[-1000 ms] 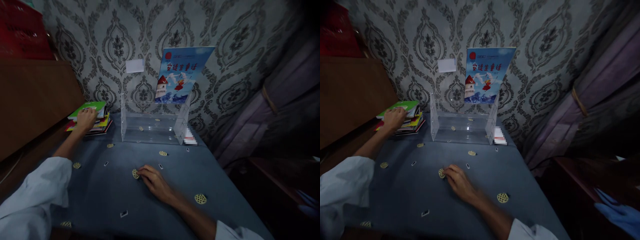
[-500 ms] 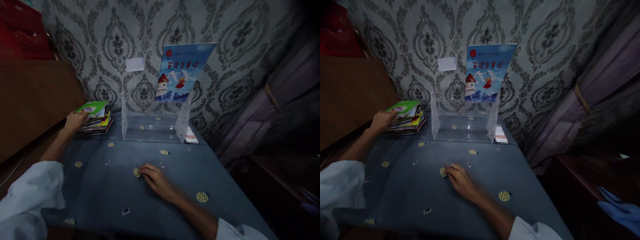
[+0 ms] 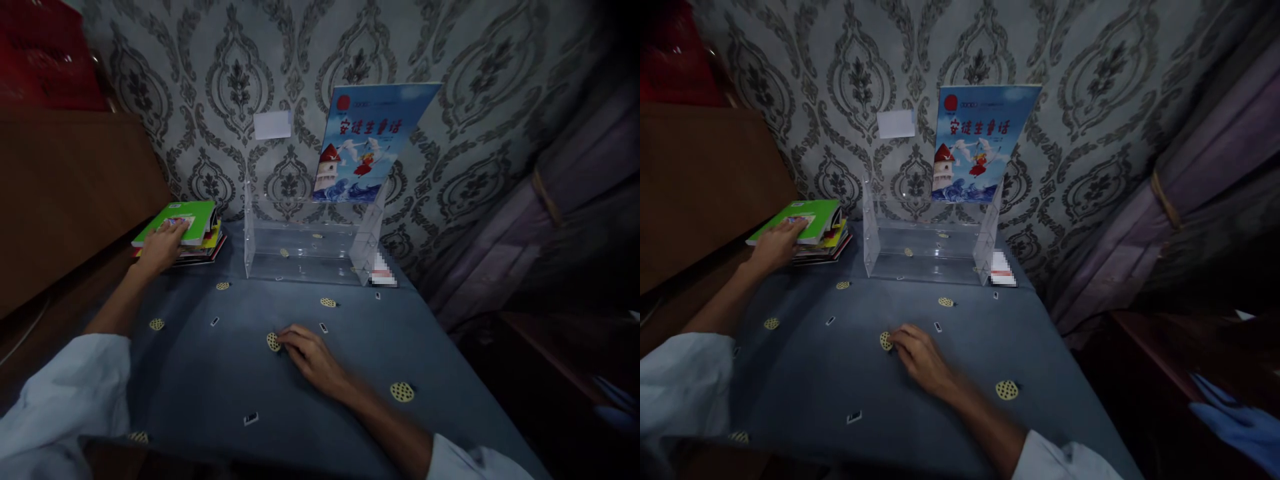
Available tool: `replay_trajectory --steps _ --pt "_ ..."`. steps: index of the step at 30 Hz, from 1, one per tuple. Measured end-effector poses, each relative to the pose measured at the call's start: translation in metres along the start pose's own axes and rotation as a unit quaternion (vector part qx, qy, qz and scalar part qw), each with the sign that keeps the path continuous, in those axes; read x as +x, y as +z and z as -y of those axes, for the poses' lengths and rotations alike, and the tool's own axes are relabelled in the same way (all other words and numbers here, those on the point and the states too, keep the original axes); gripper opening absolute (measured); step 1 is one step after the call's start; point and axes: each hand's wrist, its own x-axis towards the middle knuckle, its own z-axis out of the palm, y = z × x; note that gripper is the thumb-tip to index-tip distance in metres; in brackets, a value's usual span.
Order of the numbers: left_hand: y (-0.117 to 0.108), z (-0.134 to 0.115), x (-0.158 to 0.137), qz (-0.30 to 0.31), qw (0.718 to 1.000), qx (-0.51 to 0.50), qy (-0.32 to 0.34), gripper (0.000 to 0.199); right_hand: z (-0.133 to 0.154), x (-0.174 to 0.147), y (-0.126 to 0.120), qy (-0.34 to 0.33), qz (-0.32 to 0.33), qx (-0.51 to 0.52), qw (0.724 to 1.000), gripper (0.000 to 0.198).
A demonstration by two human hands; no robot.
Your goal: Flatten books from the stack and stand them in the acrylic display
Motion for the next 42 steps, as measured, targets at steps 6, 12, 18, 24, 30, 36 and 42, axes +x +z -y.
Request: replay_trajectory --steps 6,12,18,24,30,36,42 --pt "-0.004 -0.024 -0.026 -0.030 0.999 0.020 -0.004 0.059 0.006 0.002 -0.002 0.012 0.006 0.000 1.000 0.026" --pt "-0.011 -0.037 -0.035 -0.053 0.998 0.018 -0.030 0.059 0.001 -0.003 -0.001 0.024 0.004 0.020 0.999 0.026" --pt "-0.022 -0.049 -0.043 -0.031 0.999 0.025 -0.022 0.054 0.004 0.049 0.008 0.173 0.002 0.229 0.958 0.030" --pt "-0.026 -0.046 -0.049 -0.032 0.999 0.017 -0.019 0.052 0.038 0.201 0.040 0.294 -0.014 0.480 0.826 0.033" --pt "-0.013 -0.017 -0.056 -0.028 0.999 0.019 0.014 0.064 0.034 0.227 0.071 0.249 -0.035 0.380 0.890 0.046" --pt "0.011 -0.018 -0.054 -0.011 0.999 0.009 0.041 0.071 0.017 0.114 0.060 0.215 0.006 0.233 0.948 0.035" --pt "0.039 -0.036 -0.064 -0.027 0.999 -0.024 0.005 0.068 0.004 0.019 0.012 0.035 0.100 -0.163 0.981 0.040"
